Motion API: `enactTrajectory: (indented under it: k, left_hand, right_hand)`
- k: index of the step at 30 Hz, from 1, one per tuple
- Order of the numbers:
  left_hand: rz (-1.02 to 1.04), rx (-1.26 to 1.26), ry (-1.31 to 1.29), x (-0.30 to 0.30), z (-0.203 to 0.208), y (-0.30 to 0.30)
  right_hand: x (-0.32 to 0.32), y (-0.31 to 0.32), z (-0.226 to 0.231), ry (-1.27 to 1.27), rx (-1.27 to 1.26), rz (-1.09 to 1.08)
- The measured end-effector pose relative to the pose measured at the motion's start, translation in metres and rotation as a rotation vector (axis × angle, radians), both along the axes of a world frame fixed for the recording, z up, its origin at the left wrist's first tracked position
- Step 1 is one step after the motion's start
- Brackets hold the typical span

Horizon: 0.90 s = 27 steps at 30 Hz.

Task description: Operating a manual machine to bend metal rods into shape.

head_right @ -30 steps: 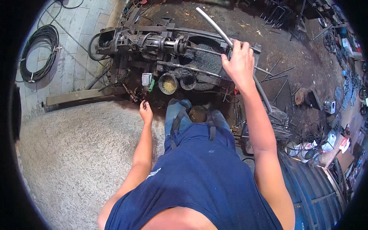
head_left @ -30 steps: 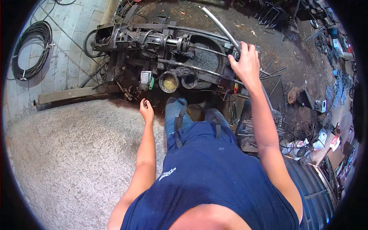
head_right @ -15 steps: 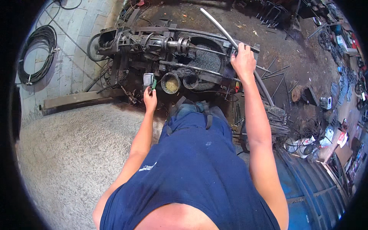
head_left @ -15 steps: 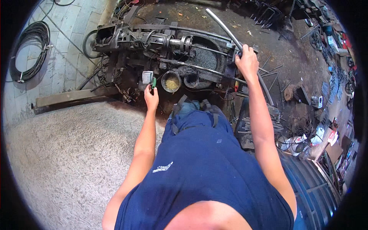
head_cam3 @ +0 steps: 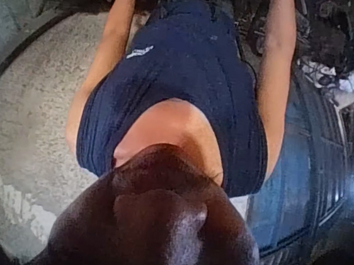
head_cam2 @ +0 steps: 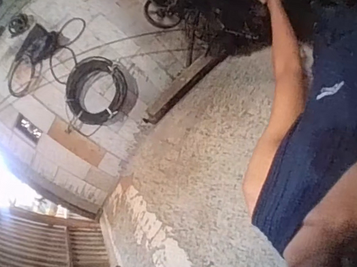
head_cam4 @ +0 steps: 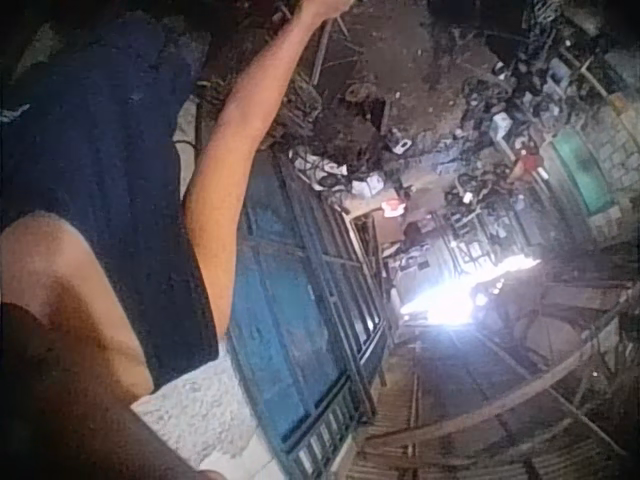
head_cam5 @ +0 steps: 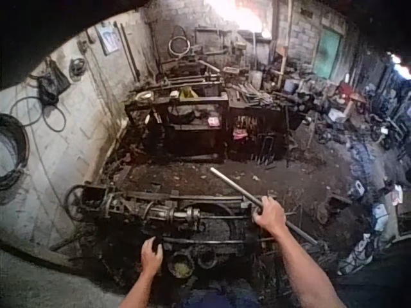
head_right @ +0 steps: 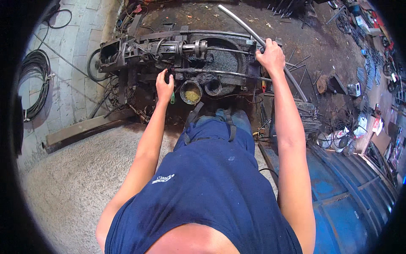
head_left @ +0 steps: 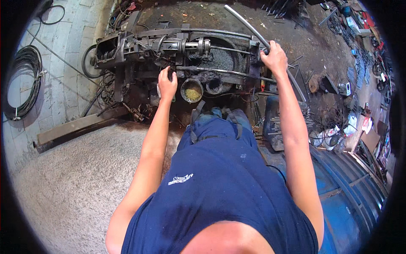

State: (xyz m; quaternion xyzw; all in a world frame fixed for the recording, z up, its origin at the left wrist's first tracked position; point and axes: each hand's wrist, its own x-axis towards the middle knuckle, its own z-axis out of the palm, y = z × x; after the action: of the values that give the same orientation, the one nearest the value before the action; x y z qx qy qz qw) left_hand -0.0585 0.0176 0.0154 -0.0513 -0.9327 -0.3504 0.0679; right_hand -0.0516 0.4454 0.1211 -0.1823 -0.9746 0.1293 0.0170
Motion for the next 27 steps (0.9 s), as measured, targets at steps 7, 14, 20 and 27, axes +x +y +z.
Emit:
enactTrajectory:
  k: [7, 14, 20, 27]
  left_hand:
    - [0.054, -0.111, -0.181, 0.030, -0.043, -0.038]
    - [0.183, -0.195, -0.484, 0.069, -0.045, -0.046]
    - [0.194, -0.152, -0.533, 0.081, -0.049, -0.043]
    - [0.241, -0.138, -0.603, 0.085, -0.037, -0.030]
  right_hand:
    - [-0.003, 0.002, -0.002, -0.043, 0.025, 0.037]
    - [-0.003, -0.001, -0.003, -0.063, 0.016, -0.005]
    - [-0.005, -0.002, 0.003, -0.079, 0.007, -0.010]
    - [-0.005, -0.001, 0.001, -0.073, -0.012, -0.005]
